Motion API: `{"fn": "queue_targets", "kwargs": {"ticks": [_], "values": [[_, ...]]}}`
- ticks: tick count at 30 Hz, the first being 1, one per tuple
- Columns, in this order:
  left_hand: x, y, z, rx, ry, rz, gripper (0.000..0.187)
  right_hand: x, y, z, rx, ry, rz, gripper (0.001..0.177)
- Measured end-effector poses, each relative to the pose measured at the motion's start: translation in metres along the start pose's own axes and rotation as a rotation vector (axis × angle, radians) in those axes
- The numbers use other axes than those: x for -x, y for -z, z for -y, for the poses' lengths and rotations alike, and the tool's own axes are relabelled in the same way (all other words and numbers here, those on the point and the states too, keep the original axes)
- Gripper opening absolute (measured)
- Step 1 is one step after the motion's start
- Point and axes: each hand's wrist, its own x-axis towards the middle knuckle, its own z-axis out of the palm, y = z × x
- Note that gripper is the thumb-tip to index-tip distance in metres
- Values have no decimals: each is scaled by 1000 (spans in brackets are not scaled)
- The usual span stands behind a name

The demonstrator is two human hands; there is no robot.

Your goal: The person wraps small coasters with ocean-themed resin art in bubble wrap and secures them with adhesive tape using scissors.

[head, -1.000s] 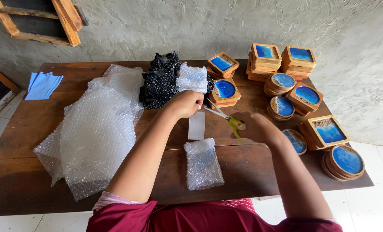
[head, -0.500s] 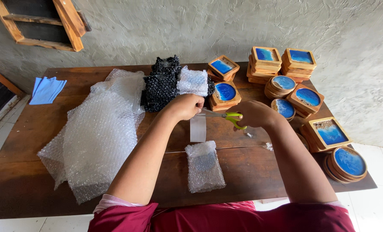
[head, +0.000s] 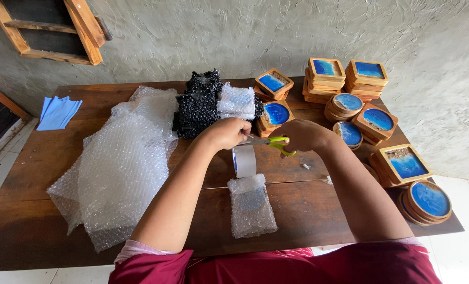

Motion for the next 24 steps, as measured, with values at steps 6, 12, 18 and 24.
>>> {"fn": "queue_targets", "kwargs": {"ticks": [6, 12, 18, 24], "values": [[4, 3, 1, 22, -7, 10, 7, 0, -1, 2, 3, 16, 3, 56], [-6, -4, 9, 26, -36, 16, 6, -4, -2, -6, 27, 46, -2, 56], [-8, -3, 9, 35, -52, 34, 6, -8, -6, -12, 1, 32, -23, 53], [-14, -8, 15, 34, -63, 32, 5, -6, -3, -11, -28, 16, -33, 47]]}}
